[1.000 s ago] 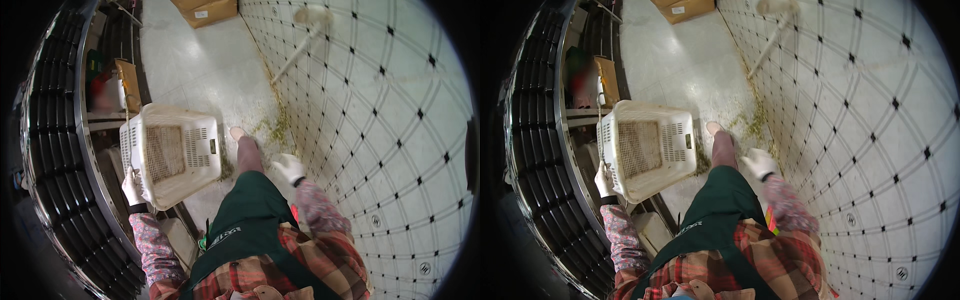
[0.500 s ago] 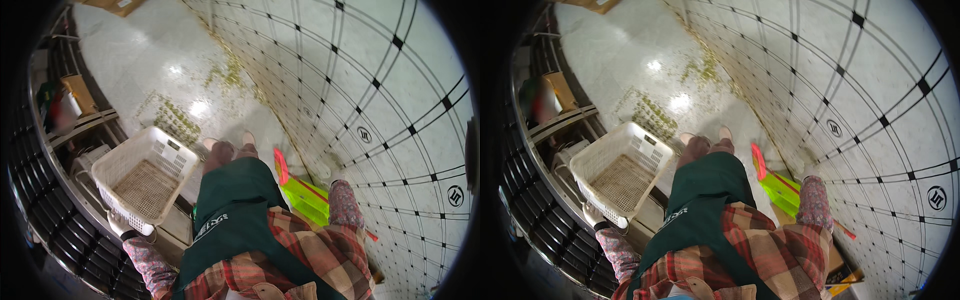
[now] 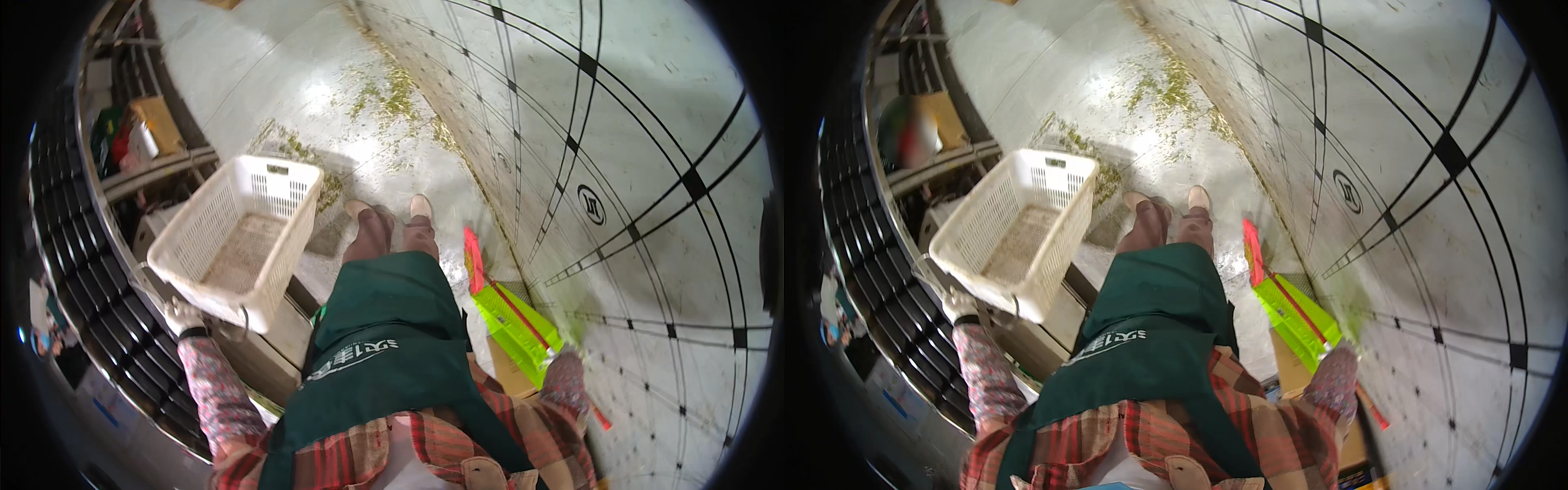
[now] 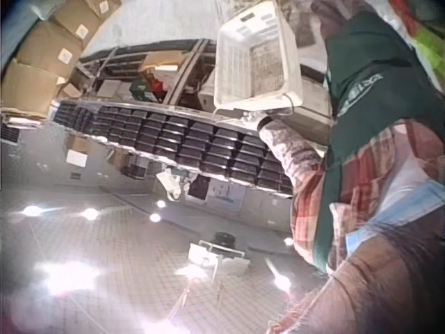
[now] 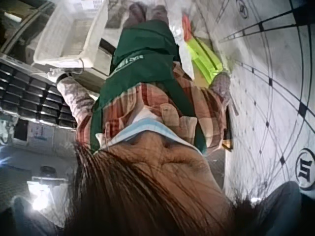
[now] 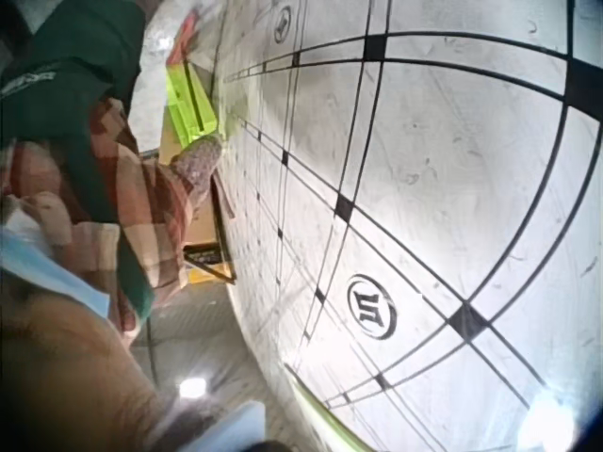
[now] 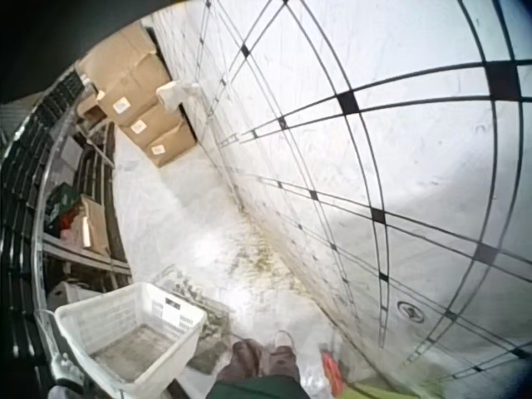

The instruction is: The person sweeps scattered bean sprouts from the tiled floor into a green basket using a red broom and dustpan. They then pick up remaining sprouts by hand and place them into the basket, moving a white basket and cardboard boxes to clear the area.

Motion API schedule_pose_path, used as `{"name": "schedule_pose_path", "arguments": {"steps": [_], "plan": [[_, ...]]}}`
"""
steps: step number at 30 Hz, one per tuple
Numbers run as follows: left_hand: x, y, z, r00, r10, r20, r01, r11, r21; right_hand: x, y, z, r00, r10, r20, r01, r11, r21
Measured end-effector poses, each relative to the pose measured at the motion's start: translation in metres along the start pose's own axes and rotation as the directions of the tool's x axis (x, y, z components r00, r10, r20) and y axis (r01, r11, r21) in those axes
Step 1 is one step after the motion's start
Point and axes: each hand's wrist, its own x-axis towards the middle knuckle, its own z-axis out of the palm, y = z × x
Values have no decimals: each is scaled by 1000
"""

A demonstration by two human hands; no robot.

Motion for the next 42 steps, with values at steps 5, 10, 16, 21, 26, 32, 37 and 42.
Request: {"name": "schedule_pose_path", "arguments": {"steps": [5,10,16,21,26,32,37,42], "plan": [[-20,13,56,994,-78,82,91,981,-171,-10,68,94,1000,23,13,-25,988,151],[-16,13,82,996,-34,78,56,956,-289,-9,87,124,997,82,-15,-75,961,266],[-13,12,83,999,43,13,-37,949,-312,22,52,73,991,89,-99,-52,943,330],[-35,9,104,999,-32,-23,22,943,-331,-8,-6,-6,975,93,-203,-28,953,302],[-52,26,133,990,-123,67,137,948,-287,-86,-89,-98,930,99,-353,15,952,306],[-30,49,79,980,-79,181,104,985,-134,-118,-318,-215,655,-286,-699,595,765,244],[-12,58,87,978,-88,188,100,993,-60,-77,-500,-278,462,-586,-666,875,177,451],[29,73,89,998,-50,41,47,997,63,-141,-655,-378,305,-596,-743,947,271,171]]}}
